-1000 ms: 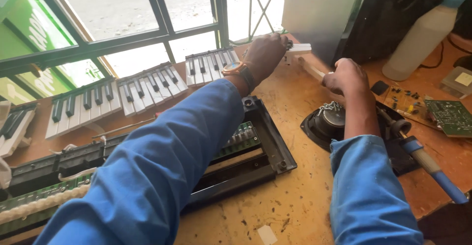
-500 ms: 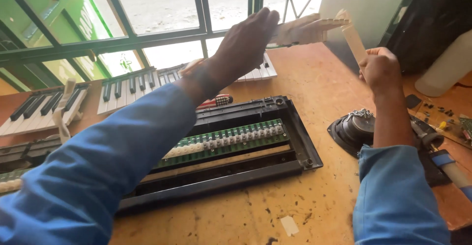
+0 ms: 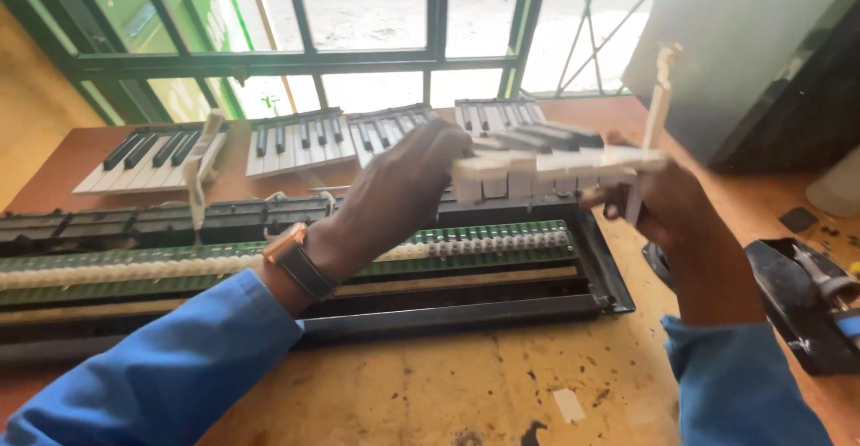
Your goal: Repairing an electronic keyboard by installing rubber contact strips onto the circuit board and then snapping the plastic key assemblies back into the frame.
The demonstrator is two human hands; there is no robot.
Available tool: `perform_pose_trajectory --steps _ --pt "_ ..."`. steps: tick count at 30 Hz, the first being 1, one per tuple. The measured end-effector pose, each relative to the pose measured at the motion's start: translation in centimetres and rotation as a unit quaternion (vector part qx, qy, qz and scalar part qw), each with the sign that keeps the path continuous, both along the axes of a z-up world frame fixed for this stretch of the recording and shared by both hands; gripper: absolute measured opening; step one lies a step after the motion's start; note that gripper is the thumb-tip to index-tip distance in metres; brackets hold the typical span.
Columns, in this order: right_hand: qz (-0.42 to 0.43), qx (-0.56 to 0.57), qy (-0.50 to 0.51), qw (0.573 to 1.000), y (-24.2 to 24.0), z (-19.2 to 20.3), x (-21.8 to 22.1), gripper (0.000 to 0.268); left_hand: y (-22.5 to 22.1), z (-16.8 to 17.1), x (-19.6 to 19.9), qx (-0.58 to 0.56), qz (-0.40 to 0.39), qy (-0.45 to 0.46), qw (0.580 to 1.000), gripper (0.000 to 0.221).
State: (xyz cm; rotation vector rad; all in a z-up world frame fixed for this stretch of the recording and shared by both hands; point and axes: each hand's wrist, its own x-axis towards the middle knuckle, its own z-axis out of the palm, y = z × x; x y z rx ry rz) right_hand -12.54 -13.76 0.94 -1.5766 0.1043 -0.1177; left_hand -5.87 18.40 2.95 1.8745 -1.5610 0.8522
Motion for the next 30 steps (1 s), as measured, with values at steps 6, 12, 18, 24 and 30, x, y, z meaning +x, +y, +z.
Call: perform_pose_trajectory --steps 6,12,18,24,30 --pt "-0.02 -0.086 0.088 0.992 -0.9 -2.0 -1.6 0.032 1.8 -3.0 -1.8 0.028 -0.028 -0.027 0.999 0.024" --pt "-0.026 -0.143 0.143 0.979 3.1 0.0 -2.7 0.024 2.3 -3.8 -2.6 0.025 -0.027 -0.005 0.999 0.026" --pt "-0.032 -0.167 0.149 0.974 3.9 0.9 -3.7 0.023 2.5 -3.3 -3.3 0.02 -0.037 -0.011 0.999 0.025" --pt "0.007 -0.247 0.176 0.953 4.1 1.9 -4.2 0.021 2.8 -3.9 -3.3 0.042 -0.036 -0.019 0.998 0.025" --pt "0.048 -0.219 0.186 0.957 2.1 0.3 -3.3 0.024 2.7 -4.7 -3.2 0.112 0.021 -0.023 0.993 0.029"
